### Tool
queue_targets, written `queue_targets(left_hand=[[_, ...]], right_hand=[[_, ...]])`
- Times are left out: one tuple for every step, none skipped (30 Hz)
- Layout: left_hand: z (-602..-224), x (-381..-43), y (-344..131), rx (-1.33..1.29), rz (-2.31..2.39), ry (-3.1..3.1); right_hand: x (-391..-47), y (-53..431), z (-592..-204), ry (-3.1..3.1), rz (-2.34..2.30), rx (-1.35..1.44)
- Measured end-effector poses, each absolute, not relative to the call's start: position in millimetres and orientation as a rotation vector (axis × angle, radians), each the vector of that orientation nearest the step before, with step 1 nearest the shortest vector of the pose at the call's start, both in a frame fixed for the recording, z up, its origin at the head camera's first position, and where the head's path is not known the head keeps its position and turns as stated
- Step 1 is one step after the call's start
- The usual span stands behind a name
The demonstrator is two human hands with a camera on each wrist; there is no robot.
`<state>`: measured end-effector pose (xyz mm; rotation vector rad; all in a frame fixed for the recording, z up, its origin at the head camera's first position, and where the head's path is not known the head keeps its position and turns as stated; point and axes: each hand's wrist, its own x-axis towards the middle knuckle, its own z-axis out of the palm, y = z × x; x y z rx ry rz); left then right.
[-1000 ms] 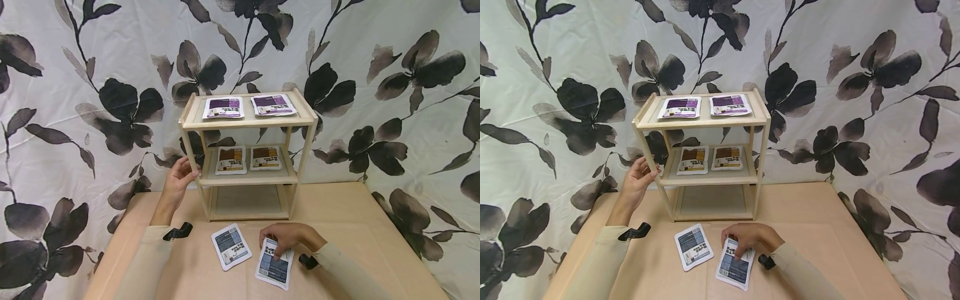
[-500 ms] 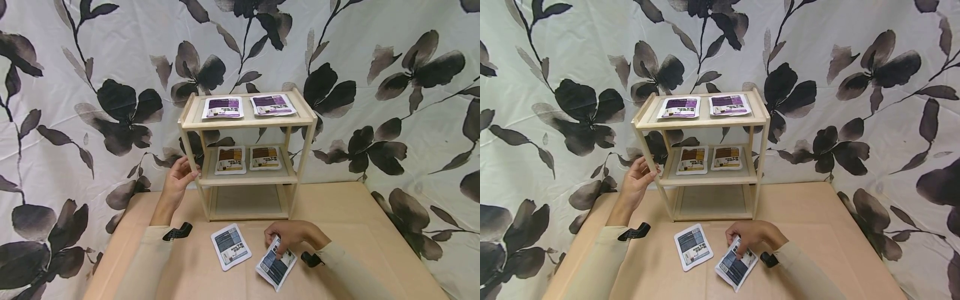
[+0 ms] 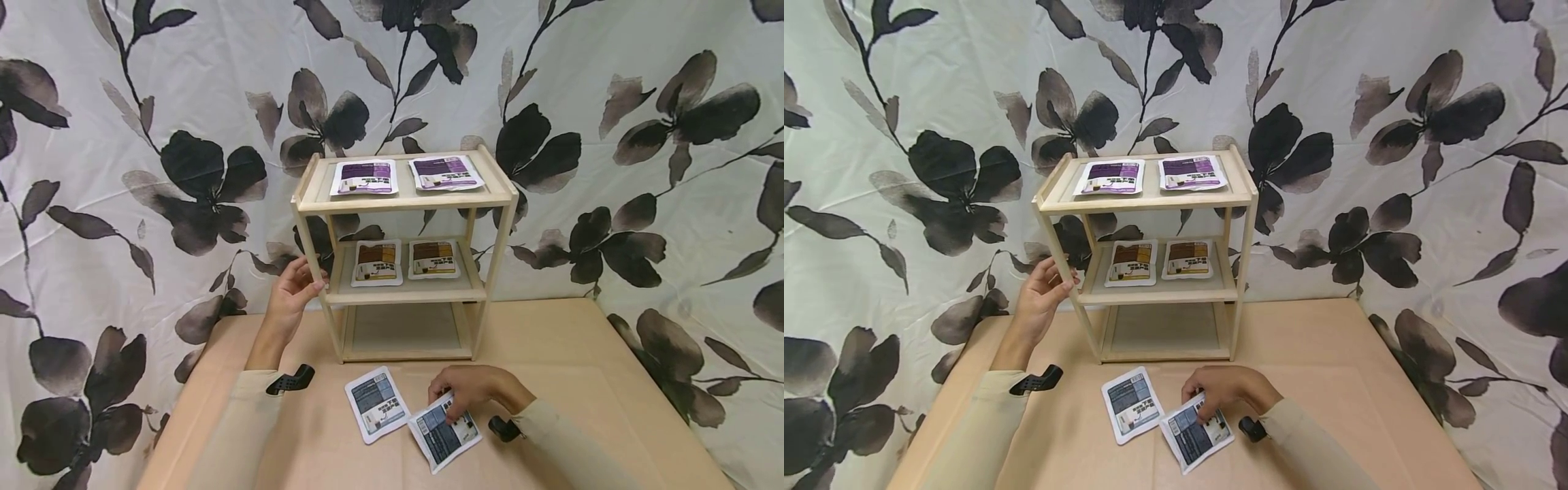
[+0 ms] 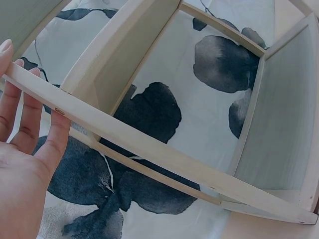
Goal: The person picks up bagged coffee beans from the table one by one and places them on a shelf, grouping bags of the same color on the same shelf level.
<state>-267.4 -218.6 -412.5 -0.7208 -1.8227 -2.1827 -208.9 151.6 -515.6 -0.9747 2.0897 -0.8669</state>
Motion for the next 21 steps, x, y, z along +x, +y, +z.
queue_targets(left_hand=[[-413, -267, -219, -0.717, -2.181, -1.827], [-413, -267, -219, -0.712, -2.181, -1.829], [-413, -267, -219, -0.712, -2.18, -1.831], [-413, -268, -219, -0.712, -2.179, -1.834], [-413, -268, -219, -0.712, -2.179, -1.835], [-413, -268, -219, -0.713, -2.176, -1.836], [-413, -268, -219, -0.713, -2.176, -1.837], [-413, -268, -219, -0.716, -2.176, -1.835], [-413, -268, -219, -0.719, -2.177, -1.832], [-413, -269, -219, -0.719, -2.178, -1.828], [-413, -269, -219, -0.721, -2.179, -1.824], [-413, -268, -219, -0.724, -2.18, -1.82], [-412, -268, -219, -0.725, -2.18, -1.817], [-412, -269, -219, -0.726, -2.18, -1.817], [-412, -269, -219, -0.725, -2.179, -1.818], [-412, -269, -219, -0.723, -2.177, -1.821], [-412, -269, -219, -0.723, -2.175, -1.825], [-412, -269, -219, -0.722, -2.174, -1.829], [-412, -269, -219, -0.722, -2.173, -1.831], [-413, -270, -219, -0.72, -2.173, -1.834], [-413, -269, -219, -0.721, -2.173, -1.836]], right_hand=[[-209, 152, -515, 2.088, -0.872, -0.972], [-209, 152, -515, 2.086, -0.881, -0.969], [-209, 152, -515, 2.081, -0.893, -0.967], [-209, 152, -514, 2.077, -0.908, -0.964], [-210, 153, -515, 2.073, -0.925, -0.958], [-210, 153, -515, 2.069, -0.945, -0.951], [-209, 153, -516, 2.068, -0.964, -0.944], [-209, 154, -517, 2.065, -0.987, -0.933], [-208, 154, -518, 2.066, -1.012, -0.918], [-208, 155, -519, 2.05, -1.053, -0.897], [-207, 155, -519, 2.047, -1.083, -0.872], [-206, 155, -520, 2.049, -1.104, -0.847], [-206, 155, -521, 2.051, -1.121, -0.83], [-206, 156, -522, 2.063, -1.128, -0.827], [-207, 156, -523, 2.074, -1.128, -0.838], [-207, 156, -525, 2.078, -1.128, -0.859], [-208, 157, -526, 2.103, -1.108, -0.886], [-209, 158, -528, 2.109, -1.102, -0.916], [-210, 158, -530, 2.111, -1.104, -0.948], [-210, 158, -532, 2.113, -1.106, -0.972], [-210, 159, -533, 2.11, -1.114, -0.983]])
